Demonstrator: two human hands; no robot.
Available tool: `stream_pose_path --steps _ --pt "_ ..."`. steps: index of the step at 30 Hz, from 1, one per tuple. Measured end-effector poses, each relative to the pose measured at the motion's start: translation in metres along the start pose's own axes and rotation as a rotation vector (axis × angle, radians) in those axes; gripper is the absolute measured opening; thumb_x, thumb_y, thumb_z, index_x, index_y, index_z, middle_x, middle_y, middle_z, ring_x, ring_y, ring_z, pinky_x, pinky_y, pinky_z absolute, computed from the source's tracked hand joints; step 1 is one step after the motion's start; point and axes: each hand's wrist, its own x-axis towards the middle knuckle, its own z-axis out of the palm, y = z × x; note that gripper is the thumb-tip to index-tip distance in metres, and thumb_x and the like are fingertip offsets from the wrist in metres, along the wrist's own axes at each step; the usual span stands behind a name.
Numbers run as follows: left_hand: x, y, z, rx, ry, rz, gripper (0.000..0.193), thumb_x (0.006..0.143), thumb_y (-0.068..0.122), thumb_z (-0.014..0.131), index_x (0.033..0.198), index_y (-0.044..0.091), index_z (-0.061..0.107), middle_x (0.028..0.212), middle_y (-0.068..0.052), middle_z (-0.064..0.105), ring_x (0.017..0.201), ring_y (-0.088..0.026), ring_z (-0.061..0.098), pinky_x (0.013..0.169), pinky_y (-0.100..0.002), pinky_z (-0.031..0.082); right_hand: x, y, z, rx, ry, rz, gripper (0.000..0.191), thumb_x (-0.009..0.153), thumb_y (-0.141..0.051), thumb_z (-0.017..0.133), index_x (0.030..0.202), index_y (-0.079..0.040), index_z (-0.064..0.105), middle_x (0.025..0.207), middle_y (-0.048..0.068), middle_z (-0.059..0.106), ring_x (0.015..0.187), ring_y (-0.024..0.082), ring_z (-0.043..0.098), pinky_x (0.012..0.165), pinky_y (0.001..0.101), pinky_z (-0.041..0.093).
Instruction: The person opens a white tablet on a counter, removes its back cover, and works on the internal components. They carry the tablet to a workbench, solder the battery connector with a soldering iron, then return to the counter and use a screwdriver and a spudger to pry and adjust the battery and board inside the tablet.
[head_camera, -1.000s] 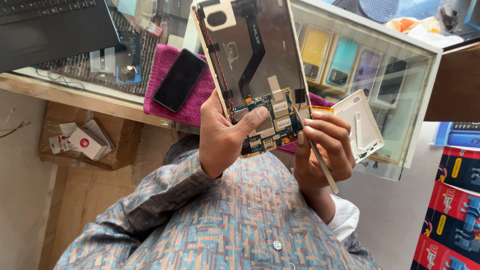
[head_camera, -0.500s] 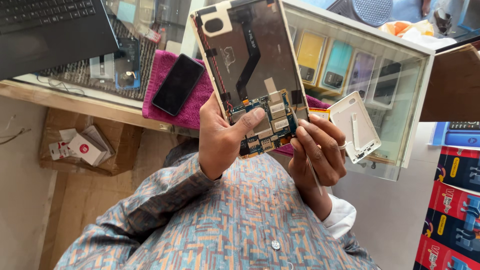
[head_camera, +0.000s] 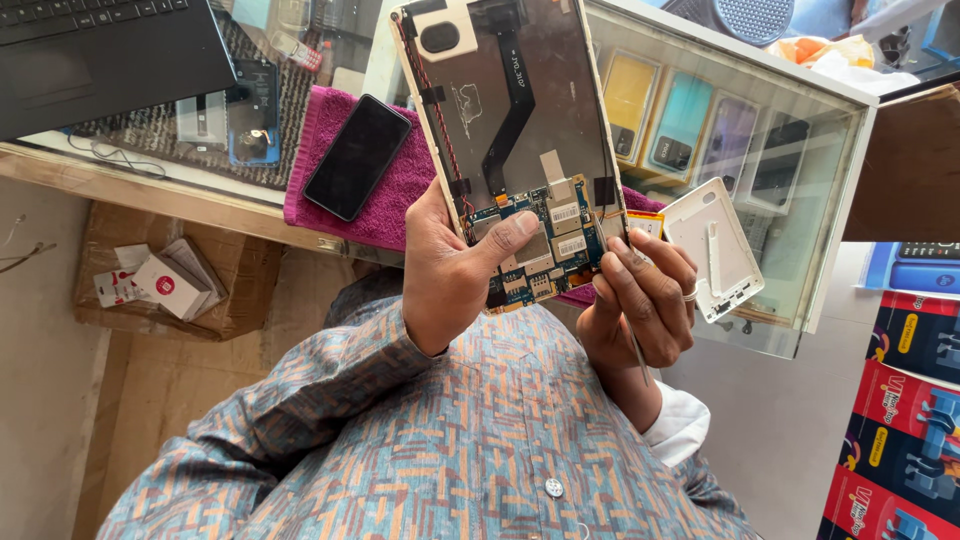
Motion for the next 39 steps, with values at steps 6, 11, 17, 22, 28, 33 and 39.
stream_pose_path --steps 6,11,17,22,28,33,39 --pt "-0.001 0.000 0.000 0.002 -0.008 -0.006 0.030 0.097 0.004 0.073 0.121 -0.004 0.057 0.105 -0.012 0.074 0.093 -0.015 0.075 0.084 -0.030 0.066 -0.006 0.001 0.002 0.017 0.043 0.008 0.012 0.099 -0.010 0.069 0.095 -0.003 0.077 0.097 0.008 0.075 0.105 0.028 0.072 0.096 0.0452 0.054" --pt "-0.004 -0.001 0.000 -0.032 -0.008 0.000 0.030 0.098 0.004 0.073 0.123 -0.004 0.057 0.106 -0.013 0.073 0.094 -0.015 0.075 0.085 -0.031 0.065 -0.007 0.001 0.001 0.014 0.053 0.003 0.013 0.100 -0.012 0.069 0.095 -0.003 0.077 0.097 0.008 0.076 0.104 0.027 0.073 0.098 0.0448 0.052" --pt "-0.005 -0.002 -0.001 -0.018 0.003 -0.010 0.031 0.097 0.005 0.073 0.122 -0.005 0.057 0.105 -0.013 0.074 0.093 -0.015 0.075 0.084 -0.031 0.066 -0.009 0.000 0.001 0.013 0.059 0.012 0.015 0.101 -0.014 0.068 0.094 -0.005 0.077 0.096 0.006 0.077 0.103 0.025 0.074 0.098 0.0422 0.049" --pt "-0.007 -0.003 -0.001 -0.022 0.013 -0.016 0.030 0.097 0.004 0.073 0.121 -0.005 0.057 0.104 -0.013 0.074 0.093 -0.016 0.076 0.083 -0.031 0.066 -0.012 -0.001 0.002 -0.009 0.060 0.026 0.015 0.102 -0.014 0.066 0.095 -0.005 0.077 0.097 0.006 0.077 0.103 0.024 0.074 0.101 0.0431 0.046" --pt "-0.008 -0.005 -0.001 -0.043 0.026 -0.012 0.030 0.097 0.004 0.073 0.122 -0.005 0.057 0.104 -0.014 0.074 0.092 -0.016 0.076 0.082 -0.031 0.067 -0.013 -0.001 0.001 -0.011 0.044 0.023 0.015 0.102 -0.014 0.067 0.095 -0.005 0.077 0.097 0.007 0.077 0.103 0.024 0.074 0.102 0.0429 0.046" --pt "-0.008 -0.005 0.000 -0.052 0.042 0.002 0.031 0.097 0.002 0.072 0.124 -0.006 0.058 0.108 -0.015 0.073 0.095 -0.016 0.075 0.086 -0.031 0.065 -0.011 -0.001 -0.002 -0.010 -0.021 0.031 0.012 0.101 -0.015 0.069 0.098 -0.006 0.077 0.100 0.006 0.076 0.106 0.026 0.073 0.103 0.0444 0.050" --pt "-0.005 -0.004 -0.003 -0.042 0.045 -0.020 0.030 0.096 0.001 0.071 0.122 -0.006 0.058 0.106 -0.016 0.074 0.092 -0.017 0.076 0.082 -0.032 0.067 -0.007 -0.001 -0.003 0.016 -0.075 -0.004 0.010 0.096 -0.015 0.075 0.098 -0.006 0.077 0.101 0.007 0.075 0.108 0.028 0.071 0.100 0.0451 0.052"
